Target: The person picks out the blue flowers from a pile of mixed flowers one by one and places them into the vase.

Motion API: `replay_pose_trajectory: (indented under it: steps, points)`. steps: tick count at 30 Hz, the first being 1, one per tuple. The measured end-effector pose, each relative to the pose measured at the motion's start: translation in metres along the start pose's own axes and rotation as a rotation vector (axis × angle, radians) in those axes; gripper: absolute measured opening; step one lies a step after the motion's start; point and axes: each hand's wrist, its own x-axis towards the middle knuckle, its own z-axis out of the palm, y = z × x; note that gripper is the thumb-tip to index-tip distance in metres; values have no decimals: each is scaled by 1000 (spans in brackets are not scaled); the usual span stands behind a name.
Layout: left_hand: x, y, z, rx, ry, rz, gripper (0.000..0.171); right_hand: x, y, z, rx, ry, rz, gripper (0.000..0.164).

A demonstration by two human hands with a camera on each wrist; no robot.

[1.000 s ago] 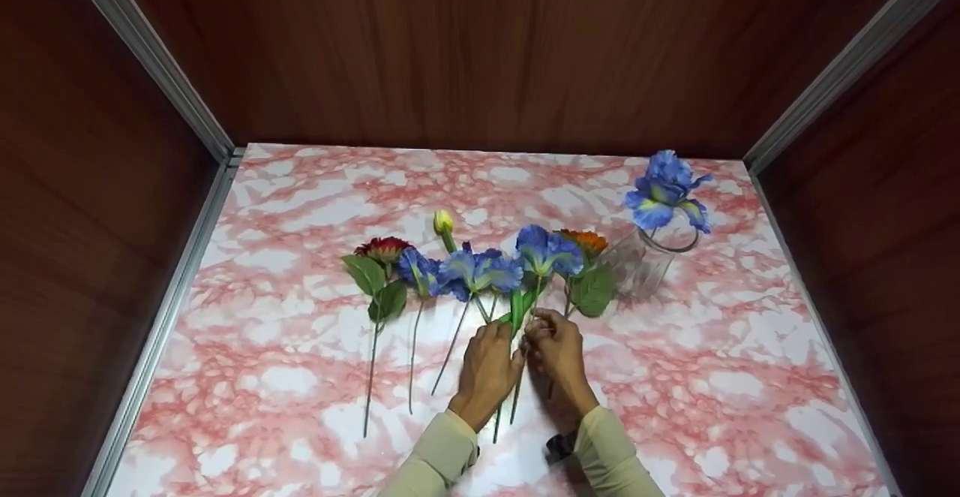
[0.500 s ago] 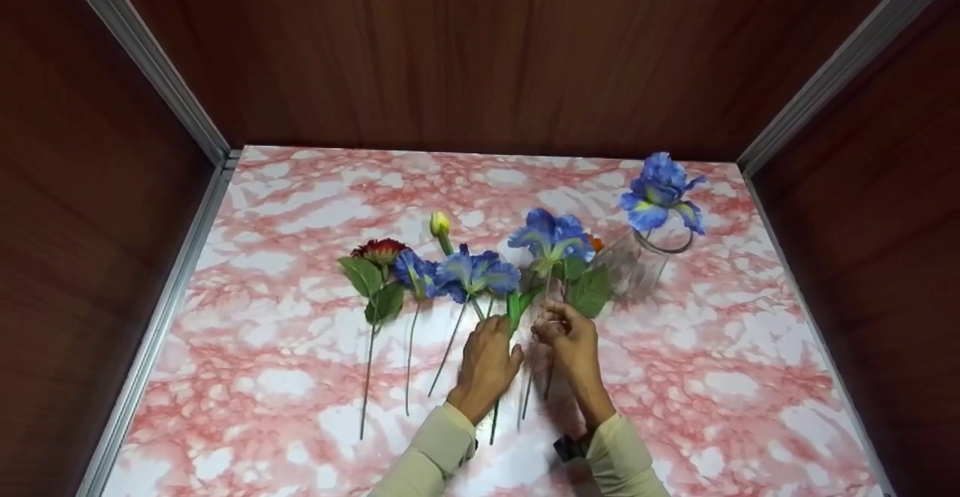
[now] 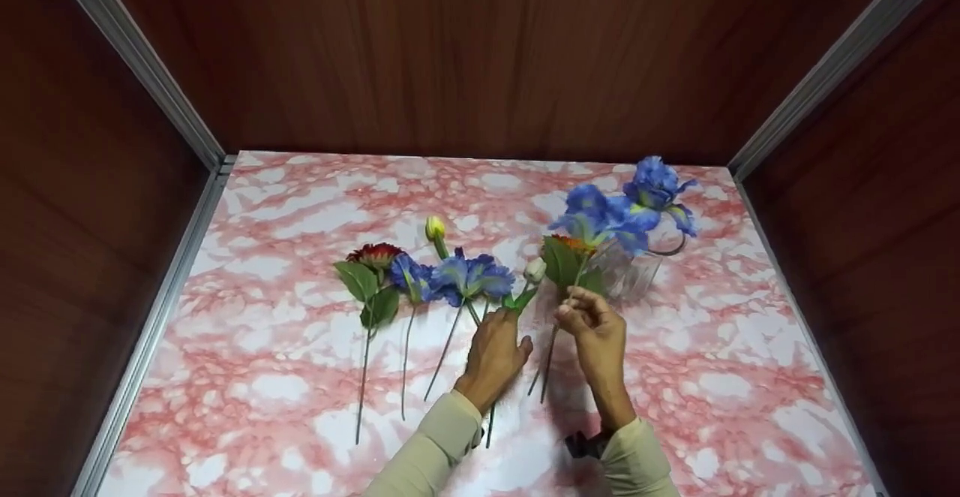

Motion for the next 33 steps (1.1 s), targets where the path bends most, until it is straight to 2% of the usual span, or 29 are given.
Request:
replay_pose_trajectory:
  steps: [5, 9, 17, 25, 33]
  points:
    - [5, 8, 3, 6, -13, 11, 40, 6, -9, -9, 52, 49, -35, 26]
    - [9, 11, 5, -3, 1, 23, 39, 11, -12, -17, 49, 79, -66, 20]
    - [19, 15, 8, 1, -3, 26, 37, 20, -21, -30, 77, 129, -133, 19]
    - [21, 19, 11, 12, -34, 18, 40, 23, -26, -39, 38, 159, -139, 27]
    - [23, 19, 14, -11, -57, 12, 40, 23, -30, -44, 28, 196, -148, 25]
